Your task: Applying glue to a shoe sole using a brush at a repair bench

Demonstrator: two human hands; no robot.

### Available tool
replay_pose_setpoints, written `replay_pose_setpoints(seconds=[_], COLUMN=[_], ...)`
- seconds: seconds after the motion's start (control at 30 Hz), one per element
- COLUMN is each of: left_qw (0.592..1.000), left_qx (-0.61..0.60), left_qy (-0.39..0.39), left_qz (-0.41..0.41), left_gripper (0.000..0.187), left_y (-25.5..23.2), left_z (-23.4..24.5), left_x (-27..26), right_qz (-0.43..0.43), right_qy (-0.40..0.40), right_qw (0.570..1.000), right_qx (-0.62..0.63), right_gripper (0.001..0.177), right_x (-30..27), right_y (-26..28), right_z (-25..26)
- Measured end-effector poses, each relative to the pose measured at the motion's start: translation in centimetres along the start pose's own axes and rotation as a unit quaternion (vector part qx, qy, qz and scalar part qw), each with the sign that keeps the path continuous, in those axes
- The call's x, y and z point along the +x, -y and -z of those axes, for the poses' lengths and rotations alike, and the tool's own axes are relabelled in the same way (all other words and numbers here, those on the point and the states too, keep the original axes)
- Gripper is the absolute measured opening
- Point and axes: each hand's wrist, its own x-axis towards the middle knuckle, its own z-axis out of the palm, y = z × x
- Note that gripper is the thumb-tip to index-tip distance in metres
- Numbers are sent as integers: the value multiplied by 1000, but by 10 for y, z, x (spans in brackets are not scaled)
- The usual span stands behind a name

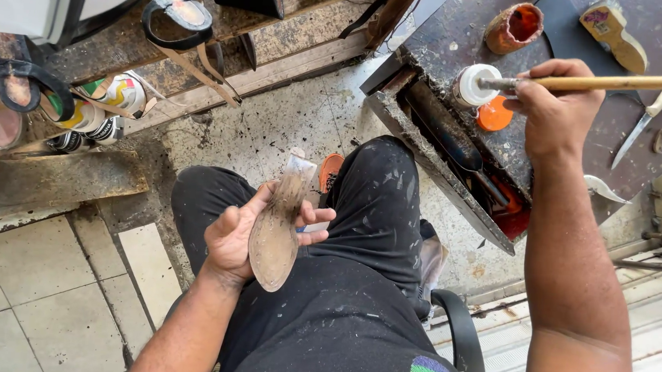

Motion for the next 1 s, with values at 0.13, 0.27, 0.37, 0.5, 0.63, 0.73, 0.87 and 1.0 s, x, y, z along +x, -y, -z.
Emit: replay_pose_setpoints(seconds=[0.13,0.27,0.37,0.5,0.63,0.73,0.87,1.0], left_qw=[1000,999,997,989,994,995,995,999], left_qx=[11,-3,-71,-119,-75,-75,-95,16], left_qy=[-1,5,26,82,55,58,10,25], left_qz=[6,37,26,32,49,36,-6,44], left_gripper=[84,94,91,99,111,103,89,92], left_y=[2,13,29,35,46,49,56,52], left_z=[0,3,9,2,-8,-16,-24,-17], left_x=[8,7,13,22,25,27,24,27], right_qz=[-74,51,-81,125,112,208,356,307], right_qy=[-45,-135,-6,200,298,272,279,218], right_qw=[988,970,949,945,930,937,891,926], right_qx=[127,196,304,226,186,65,43,-17], right_gripper=[16,31,17,29,19,18,14,18], right_x=[-9,-12,-56,-127,-161,-169,-181,-174], right_y=[-3,-43,2,57,95,107,122,113], right_z=[-7,4,7,-37,-76,-87,-95,-88])
